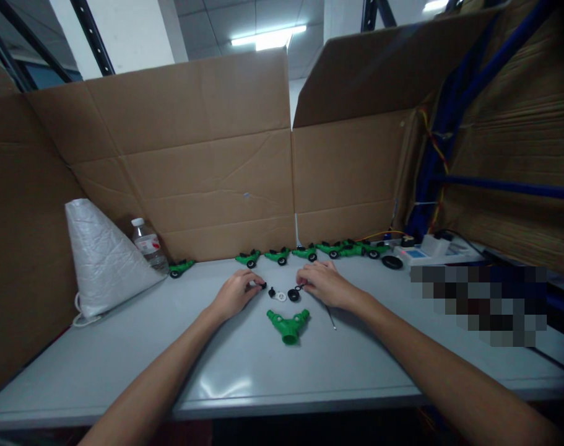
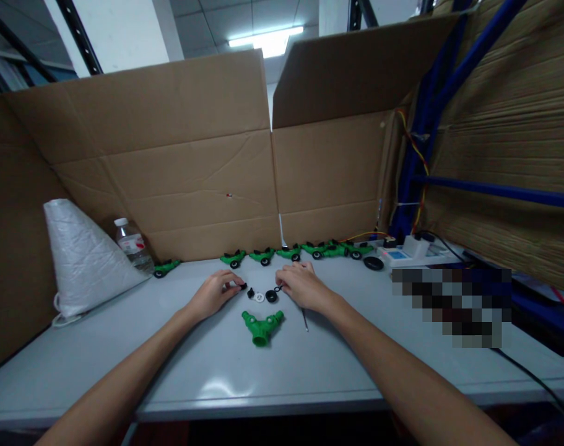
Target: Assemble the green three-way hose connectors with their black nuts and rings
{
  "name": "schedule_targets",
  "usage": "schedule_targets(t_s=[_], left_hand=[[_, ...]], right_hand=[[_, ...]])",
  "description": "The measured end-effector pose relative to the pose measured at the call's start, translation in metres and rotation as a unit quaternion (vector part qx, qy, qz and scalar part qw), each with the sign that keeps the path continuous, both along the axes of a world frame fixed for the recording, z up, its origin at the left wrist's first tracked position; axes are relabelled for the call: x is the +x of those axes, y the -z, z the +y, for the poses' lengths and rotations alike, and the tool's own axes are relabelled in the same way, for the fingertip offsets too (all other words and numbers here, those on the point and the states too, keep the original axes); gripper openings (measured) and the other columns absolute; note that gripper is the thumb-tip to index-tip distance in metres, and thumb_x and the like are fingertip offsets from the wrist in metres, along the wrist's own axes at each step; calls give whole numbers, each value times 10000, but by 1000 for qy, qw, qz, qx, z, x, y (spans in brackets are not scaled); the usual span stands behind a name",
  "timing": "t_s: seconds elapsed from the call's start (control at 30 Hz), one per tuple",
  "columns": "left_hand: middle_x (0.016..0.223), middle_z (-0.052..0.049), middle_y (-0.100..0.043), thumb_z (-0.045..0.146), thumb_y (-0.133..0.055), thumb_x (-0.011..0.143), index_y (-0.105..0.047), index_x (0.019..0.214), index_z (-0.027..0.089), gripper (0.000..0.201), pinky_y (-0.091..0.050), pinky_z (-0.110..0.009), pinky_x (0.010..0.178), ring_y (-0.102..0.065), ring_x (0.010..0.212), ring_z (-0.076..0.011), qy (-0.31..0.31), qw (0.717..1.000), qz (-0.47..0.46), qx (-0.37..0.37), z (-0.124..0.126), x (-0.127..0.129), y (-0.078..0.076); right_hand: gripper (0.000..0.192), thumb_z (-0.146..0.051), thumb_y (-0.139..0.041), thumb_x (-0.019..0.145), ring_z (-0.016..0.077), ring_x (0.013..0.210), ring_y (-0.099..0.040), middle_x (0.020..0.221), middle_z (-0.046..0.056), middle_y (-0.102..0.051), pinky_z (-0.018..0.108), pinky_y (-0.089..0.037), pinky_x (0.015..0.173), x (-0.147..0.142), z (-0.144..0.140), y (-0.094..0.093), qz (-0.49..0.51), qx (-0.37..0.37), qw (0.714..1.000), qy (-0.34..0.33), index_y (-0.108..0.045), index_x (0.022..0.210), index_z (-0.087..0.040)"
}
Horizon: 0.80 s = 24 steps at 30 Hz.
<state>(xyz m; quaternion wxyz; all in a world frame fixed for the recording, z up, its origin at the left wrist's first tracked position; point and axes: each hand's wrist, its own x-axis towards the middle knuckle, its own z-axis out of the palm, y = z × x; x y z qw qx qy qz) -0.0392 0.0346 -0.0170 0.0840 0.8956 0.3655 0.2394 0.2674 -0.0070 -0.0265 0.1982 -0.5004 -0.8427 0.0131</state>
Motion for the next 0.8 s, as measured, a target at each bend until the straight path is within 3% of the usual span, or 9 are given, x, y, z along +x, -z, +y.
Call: schedule_targets(t_s=[0.57,0.8], left_hand=[[1025,-69,-700,176,-572,927,-705,1031,207,172,-511,-305,826,-643,919,-210,-11,999,-32,-5,6,-8,2],[948,-36,-682,188,-510,935,-620,1030,202,147,-466,-293,748,-591,750,-174,-62,996,-59,0,7,-11,0]], right_hand=[[143,-160,-621,973,279,1102,-589,1119,74,-723,414,-324,953,1,1,2,-6,-5,1000,-8,-708,1052,-242],[219,-202,-496,1061,271,1088,-571,1124,78,-713,418,-328,962,-13,-3,2,33,27,999,-31,-708,1084,-253]])
